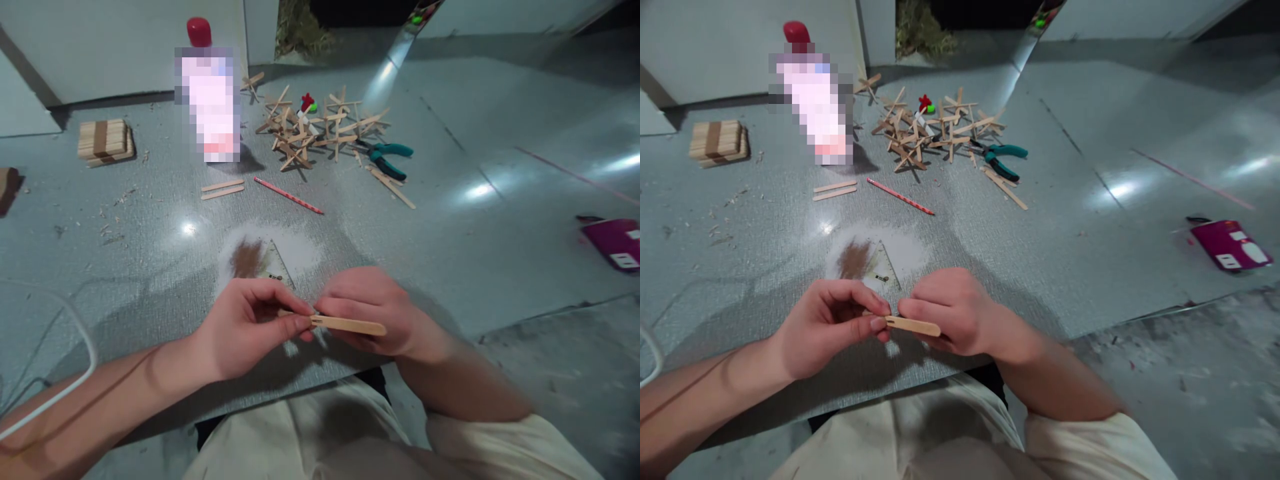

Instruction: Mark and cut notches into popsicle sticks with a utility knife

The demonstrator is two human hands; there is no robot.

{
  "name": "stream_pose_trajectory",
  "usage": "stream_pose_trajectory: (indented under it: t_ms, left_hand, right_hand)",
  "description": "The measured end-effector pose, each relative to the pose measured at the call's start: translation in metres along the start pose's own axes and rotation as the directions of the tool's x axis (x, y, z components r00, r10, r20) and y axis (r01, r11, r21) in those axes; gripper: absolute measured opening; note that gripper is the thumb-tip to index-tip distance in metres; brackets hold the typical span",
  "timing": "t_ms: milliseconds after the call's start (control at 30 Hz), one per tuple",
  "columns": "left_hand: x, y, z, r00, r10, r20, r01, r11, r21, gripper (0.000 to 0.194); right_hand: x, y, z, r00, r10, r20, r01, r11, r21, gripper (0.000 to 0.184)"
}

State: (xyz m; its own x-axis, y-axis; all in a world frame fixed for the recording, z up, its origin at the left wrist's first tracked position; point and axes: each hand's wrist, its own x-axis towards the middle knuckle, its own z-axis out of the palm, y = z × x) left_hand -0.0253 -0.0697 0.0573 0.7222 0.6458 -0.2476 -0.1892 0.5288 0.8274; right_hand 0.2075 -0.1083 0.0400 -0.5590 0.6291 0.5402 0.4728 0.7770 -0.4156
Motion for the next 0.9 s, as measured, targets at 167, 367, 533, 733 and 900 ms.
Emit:
stream_pose_trajectory:
  t_ms: [167, 367, 533, 733, 900]
  left_hand:
    - [0.002, 0.006, -0.002, 1.0, -0.009, 0.024, 0.005, 0.986, 0.164, 0.007]
    - [0.003, 0.013, -0.001, 0.989, -0.12, 0.09, 0.087, 0.949, 0.304, 0.01]
    - [0.003, 0.014, 0.001, 0.973, -0.194, 0.128, 0.144, 0.935, 0.324, 0.012]
    - [0.005, 0.012, -0.002, 0.963, -0.225, 0.146, 0.179, 0.944, 0.277, 0.015]
    - [0.004, 0.013, -0.002, 0.978, -0.165, 0.13, 0.121, 0.948, 0.295, 0.014]
  right_hand:
    - [0.007, 0.0, -0.006, 0.996, -0.035, 0.087, 0.03, 0.998, 0.06, 0.045]
    - [0.008, 0.001, -0.01, 0.983, -0.077, 0.169, 0.062, 0.994, 0.09, 0.046]
    - [0.007, 0.004, -0.011, 0.971, -0.122, 0.203, 0.099, 0.988, 0.118, 0.048]
    - [0.005, 0.006, -0.012, 0.969, -0.146, 0.199, 0.134, 0.988, 0.071, 0.047]
    - [0.005, 0.003, -0.012, 0.982, -0.076, 0.172, 0.073, 0.997, 0.021, 0.04]
